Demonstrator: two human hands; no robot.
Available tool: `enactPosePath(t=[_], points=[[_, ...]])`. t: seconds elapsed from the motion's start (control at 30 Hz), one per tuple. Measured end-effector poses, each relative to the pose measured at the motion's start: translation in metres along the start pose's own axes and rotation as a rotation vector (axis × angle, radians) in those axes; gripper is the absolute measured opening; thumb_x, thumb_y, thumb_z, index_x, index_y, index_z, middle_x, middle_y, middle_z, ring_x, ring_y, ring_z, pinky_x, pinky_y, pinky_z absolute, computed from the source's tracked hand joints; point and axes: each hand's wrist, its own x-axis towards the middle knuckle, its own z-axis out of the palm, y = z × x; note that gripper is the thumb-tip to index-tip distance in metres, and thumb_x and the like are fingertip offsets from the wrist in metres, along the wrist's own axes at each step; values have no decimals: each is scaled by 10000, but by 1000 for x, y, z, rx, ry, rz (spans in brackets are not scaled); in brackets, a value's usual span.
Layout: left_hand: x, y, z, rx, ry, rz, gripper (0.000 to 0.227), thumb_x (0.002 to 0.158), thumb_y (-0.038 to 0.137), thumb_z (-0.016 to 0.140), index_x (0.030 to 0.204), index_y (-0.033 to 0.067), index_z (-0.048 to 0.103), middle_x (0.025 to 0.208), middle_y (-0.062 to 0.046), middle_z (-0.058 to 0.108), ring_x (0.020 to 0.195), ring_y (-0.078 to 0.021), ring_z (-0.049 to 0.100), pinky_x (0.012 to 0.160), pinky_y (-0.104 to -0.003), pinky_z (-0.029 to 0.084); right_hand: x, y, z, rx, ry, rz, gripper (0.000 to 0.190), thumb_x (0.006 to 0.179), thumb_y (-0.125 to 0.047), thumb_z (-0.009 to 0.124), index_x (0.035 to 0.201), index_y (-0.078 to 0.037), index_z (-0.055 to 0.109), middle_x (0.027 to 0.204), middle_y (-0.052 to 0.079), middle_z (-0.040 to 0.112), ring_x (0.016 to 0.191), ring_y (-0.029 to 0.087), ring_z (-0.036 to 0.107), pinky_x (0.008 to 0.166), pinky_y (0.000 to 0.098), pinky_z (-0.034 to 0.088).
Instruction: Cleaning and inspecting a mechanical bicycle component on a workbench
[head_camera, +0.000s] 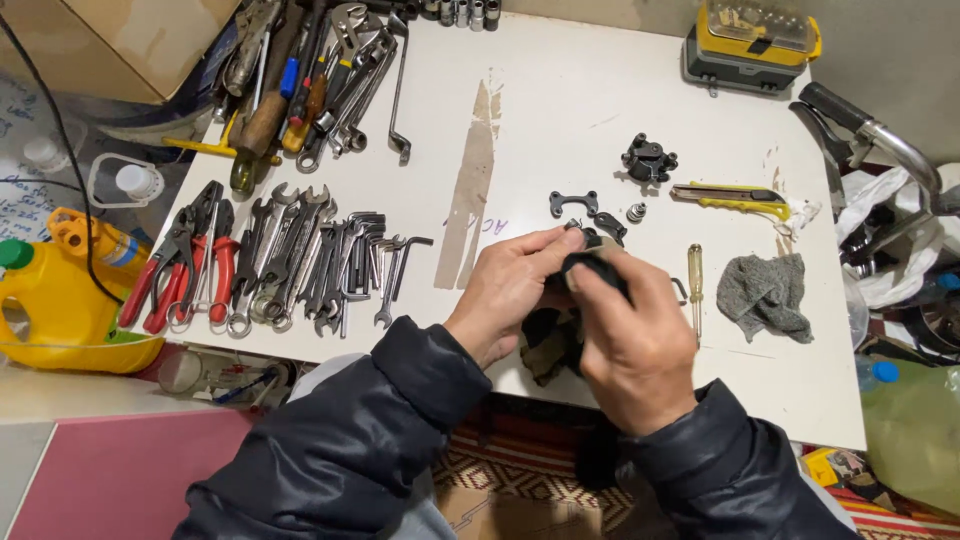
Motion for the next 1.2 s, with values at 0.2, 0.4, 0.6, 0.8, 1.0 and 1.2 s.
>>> enactPosePath(t=[0.2, 0.4, 0.6, 0.8, 1.0, 1.2], points=[[2, -5, -2, 6, -18, -75, 431, 924, 278, 746, 1235, -17, 704, 999, -184, 724, 878, -257, 740, 708, -419, 640, -4, 10, 1, 58, -39, 55, 157, 911, -4, 737, 1033, -85, 792, 1090, 152, 671, 1019, 362, 693, 883, 427, 580], [0, -2, -1, 2, -87, -46, 486, 904, 289, 765, 1257, -35, 686, 1023, -241, 697, 952, -339, 716, 749, -490, 635, 2, 28, -7, 516, -77, 709, 188, 942, -88, 756, 1128, -88, 782, 931, 91, 704, 909, 131, 630, 806, 336, 553], [-3, -7, 2, 27, -47, -12, 441, 903, 289, 781, 1219, -12, 719, 918, -160, 688, 854, -290, 733, 675, -440, 641, 8, 12, -11, 170, -36, 268, 152, 917, -25, 771, 1044, -106, 791, 1013, 104, 733, 966, 295, 731, 823, 403, 590], [-3, -3, 0, 76, 7, -35, 403, 917, 299, 755, 1187, 0, 733, 855, -117, 673, 768, -219, 742, 620, -335, 636, -3, 10, 2, -33, -4, -67, 106, 896, 3, 744, 936, -88, 783, 1013, 104, 722, 957, 307, 707, 834, 400, 588], [-1, -5, 4, 96, -4, -87, 475, 906, 324, 739, 1197, -49, 704, 909, -151, 670, 774, -272, 722, 626, -392, 647, 11, 12, -9, 275, -93, 440, 253, 889, -17, 764, 1132, -86, 769, 994, 136, 729, 954, 301, 724, 826, 398, 580], [-7, 1, 6, 144, 15, -54, 527, 901, 325, 743, 1237, -74, 673, 912, -166, 672, 781, -287, 735, 586, -368, 645, 7, 0, -11, 132, -88, 237, 259, 894, 20, 748, 1125, -96, 745, 994, 98, 736, 976, 334, 720, 828, 427, 577]])
